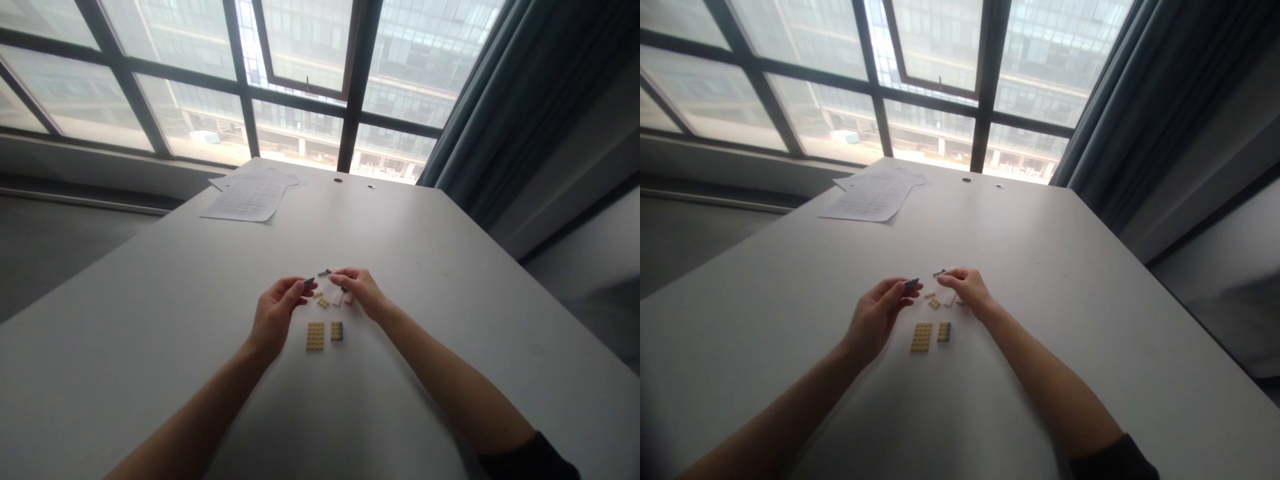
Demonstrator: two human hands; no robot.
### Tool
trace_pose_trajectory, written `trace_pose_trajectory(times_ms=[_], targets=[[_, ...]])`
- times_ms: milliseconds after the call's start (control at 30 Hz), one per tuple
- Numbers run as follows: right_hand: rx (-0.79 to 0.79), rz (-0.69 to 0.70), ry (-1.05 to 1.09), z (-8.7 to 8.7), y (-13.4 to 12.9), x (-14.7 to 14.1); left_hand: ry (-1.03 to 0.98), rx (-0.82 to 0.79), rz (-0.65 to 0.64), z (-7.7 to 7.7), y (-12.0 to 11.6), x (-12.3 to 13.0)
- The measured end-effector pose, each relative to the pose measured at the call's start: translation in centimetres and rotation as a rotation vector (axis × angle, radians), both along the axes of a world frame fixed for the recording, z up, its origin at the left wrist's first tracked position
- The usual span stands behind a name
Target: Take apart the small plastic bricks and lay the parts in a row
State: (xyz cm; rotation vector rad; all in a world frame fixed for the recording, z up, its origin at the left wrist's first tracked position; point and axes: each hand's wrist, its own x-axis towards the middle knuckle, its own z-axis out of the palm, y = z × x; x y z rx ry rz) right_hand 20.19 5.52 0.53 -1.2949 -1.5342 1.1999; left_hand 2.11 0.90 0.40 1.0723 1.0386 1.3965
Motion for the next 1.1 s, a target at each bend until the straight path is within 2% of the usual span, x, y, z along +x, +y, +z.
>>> trace_pose_trajectory(times_ms=[100,167,200,267,333,400,500,600,733,933,1100], targets=[[-0.184,0.037,0.389,0.4,-1.1,0.5,-0.082,-0.054,-0.029,0.4,0.1,0.0],[-0.195,0.060,0.446,0.8,-2.1,1.1,0.027,0.014,-0.045,0.6,-0.3,0.2],[-0.165,0.062,0.416,1.0,-2.7,1.6,0.141,0.081,-0.058,0.7,-0.6,0.3],[-0.032,0.059,0.235,1.4,-3.9,2.9,0.454,0.283,-0.092,0.8,-1.5,0.9],[0.155,0.055,-0.055,1.5,-5.1,4.4,0.778,0.530,-0.146,0.7,-2.5,1.7],[0.313,0.062,-0.321,1.2,-6.3,6.0,1.016,0.732,-0.218,0.4,-3.2,2.8],[0.443,0.094,-0.563,0.3,-7.9,7.4,1.223,0.835,-0.290,-0.5,-3.6,4.1],[0.471,0.131,-0.685,-0.5,-8.7,7.6,1.296,0.831,-0.309,-1.3,-3.2,4.6],[0.484,0.143,-0.737,-1.3,-8.9,7.2,1.300,0.825,-0.309,-1.7,-2.6,4.2],[0.497,0.126,-0.720,-1.8,-8.8,7.3,1.319,0.869,-0.293,-1.6,-2.8,3.6],[0.492,0.128,-0.698,-2.1,-8.7,7.2,1.327,0.860,-0.372,-1.4,-2.9,3.8]])
